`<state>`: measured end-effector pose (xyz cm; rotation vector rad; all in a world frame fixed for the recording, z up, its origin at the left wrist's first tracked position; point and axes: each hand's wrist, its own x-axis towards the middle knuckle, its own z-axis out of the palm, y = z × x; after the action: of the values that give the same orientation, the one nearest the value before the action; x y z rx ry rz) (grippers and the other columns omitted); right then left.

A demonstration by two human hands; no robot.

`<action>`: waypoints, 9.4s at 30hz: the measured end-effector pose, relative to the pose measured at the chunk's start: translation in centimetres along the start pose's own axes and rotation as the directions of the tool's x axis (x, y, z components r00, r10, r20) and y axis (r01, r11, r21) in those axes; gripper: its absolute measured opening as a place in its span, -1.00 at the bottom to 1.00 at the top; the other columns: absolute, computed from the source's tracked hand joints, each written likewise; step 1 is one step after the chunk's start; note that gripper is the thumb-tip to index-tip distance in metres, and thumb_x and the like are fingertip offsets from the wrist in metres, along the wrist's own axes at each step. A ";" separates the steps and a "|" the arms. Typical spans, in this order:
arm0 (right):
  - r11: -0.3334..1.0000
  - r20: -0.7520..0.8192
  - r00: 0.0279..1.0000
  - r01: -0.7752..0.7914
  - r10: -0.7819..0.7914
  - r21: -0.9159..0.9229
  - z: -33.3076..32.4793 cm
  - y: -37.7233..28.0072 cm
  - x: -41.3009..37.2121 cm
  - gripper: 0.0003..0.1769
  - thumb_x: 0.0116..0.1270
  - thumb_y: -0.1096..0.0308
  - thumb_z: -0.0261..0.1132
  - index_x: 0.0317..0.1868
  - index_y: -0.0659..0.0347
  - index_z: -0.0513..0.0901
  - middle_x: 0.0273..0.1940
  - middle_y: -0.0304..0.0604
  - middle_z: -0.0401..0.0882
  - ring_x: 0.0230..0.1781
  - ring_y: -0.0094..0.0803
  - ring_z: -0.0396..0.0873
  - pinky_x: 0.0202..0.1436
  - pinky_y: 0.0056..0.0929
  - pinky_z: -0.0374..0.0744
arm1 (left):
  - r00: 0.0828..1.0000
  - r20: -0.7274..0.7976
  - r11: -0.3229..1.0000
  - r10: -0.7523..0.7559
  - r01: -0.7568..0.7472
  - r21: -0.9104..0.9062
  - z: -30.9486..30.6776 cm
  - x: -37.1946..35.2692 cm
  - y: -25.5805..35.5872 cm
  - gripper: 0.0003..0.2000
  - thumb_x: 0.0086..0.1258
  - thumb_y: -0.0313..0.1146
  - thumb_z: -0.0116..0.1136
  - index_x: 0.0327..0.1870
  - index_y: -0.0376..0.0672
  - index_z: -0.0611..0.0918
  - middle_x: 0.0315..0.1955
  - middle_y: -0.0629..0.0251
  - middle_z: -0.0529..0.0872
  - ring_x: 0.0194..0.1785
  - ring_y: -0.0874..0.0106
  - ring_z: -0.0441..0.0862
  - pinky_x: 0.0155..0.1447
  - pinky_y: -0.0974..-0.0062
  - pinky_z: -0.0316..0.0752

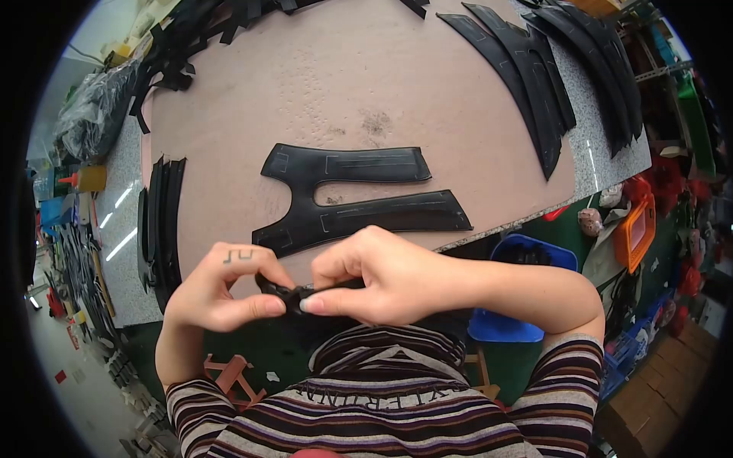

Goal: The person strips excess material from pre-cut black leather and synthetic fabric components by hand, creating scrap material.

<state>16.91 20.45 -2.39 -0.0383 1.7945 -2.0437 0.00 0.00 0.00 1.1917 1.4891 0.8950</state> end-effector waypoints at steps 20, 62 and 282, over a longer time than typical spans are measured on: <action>0.806 -0.383 0.921 -0.170 -0.075 -0.567 -4.5 2.2 1.0 -0.75 0.32 0.31 0.48 -0.42 0.31 0.68 -0.58 -0.03 0.63 -0.60 -0.17 0.63 -0.48 -0.32 0.54 | 0.860 -0.409 0.830 0.304 -0.028 0.557 2.3 3.0 -4.7 -0.55 -0.04 -0.44 0.63 -0.07 -0.21 0.73 -0.29 0.27 0.69 -0.21 0.23 0.61 -0.15 0.31 0.52; 0.926 -0.645 0.720 -0.374 0.254 -0.052 -6.9 2.5 -7.2 -0.77 0.32 0.36 0.53 -0.43 0.31 0.73 -0.61 -0.30 0.65 -0.64 -0.70 0.57 -0.55 -0.70 0.46 | 0.899 -0.091 0.191 0.429 0.008 0.982 6.8 3.9 -5.1 -0.67 0.56 -0.08 0.15 0.16 0.07 0.81 0.02 0.41 0.68 0.10 0.44 0.57 0.07 0.43 0.32; 0.847 -0.384 0.923 -0.193 -0.014 -0.495 -4.2 2.3 0.8 -0.77 0.35 0.36 0.43 -0.41 0.29 0.63 -0.58 -0.03 0.63 -0.59 -0.12 0.65 -0.49 -0.30 0.57 | 0.891 -0.420 0.884 0.173 0.048 0.466 1.8 3.4 -4.9 -0.62 -0.06 -0.51 0.58 -0.16 -0.18 0.71 -0.25 0.27 0.65 -0.13 0.25 0.58 -0.10 0.34 0.50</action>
<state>15.63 23.93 -5.49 0.2951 2.4991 -1.4997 0.47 2.01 -5.89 1.4482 2.1452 0.9284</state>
